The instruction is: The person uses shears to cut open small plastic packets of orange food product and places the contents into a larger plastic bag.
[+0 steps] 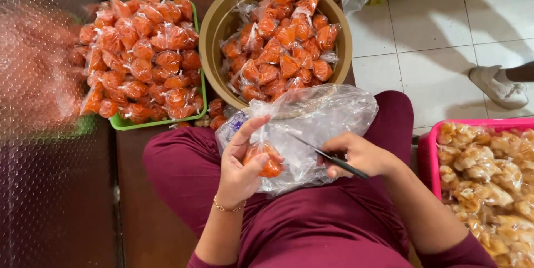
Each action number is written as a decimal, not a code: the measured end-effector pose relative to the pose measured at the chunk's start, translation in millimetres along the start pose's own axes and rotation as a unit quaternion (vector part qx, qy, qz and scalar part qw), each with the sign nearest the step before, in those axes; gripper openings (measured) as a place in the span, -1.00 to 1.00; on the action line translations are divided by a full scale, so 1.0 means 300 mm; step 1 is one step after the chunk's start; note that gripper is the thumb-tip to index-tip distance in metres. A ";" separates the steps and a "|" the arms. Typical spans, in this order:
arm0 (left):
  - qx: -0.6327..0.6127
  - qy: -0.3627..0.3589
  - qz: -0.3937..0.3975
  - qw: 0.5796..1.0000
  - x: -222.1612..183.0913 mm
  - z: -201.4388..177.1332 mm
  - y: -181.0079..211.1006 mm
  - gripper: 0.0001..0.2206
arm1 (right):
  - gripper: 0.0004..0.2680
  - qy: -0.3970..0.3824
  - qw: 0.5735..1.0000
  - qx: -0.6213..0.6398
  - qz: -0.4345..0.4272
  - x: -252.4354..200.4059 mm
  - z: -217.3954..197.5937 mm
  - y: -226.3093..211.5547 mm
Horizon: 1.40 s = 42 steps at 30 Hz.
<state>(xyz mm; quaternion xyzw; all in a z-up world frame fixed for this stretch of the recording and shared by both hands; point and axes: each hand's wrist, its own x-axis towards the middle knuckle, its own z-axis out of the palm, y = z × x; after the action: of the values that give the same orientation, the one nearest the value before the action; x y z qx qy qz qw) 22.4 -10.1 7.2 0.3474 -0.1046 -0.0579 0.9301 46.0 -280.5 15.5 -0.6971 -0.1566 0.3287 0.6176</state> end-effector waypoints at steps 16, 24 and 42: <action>-0.177 -0.055 -0.250 0.950 -0.046 0.011 -0.071 -0.30 | -0.53 -0.086 0.992 -0.020 -0.085 0.056 0.034 -0.011; -0.144 -0.019 -0.240 0.960 -0.058 -0.032 -0.074 -0.32 | -0.51 0.042 0.947 -0.297 -0.112 0.054 0.061 -0.005; -0.107 -0.052 -0.257 0.959 -0.082 -0.070 -0.148 -0.29 | -0.68 -0.019 0.995 -0.092 -0.024 0.078 0.040 0.104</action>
<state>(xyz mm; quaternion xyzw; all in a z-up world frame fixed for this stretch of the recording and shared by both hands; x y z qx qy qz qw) 1.8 -25.7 -41.5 0.2570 -0.0534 -0.3240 0.9089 49.6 -262.6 -20.9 -0.7406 -0.2141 0.3110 0.5559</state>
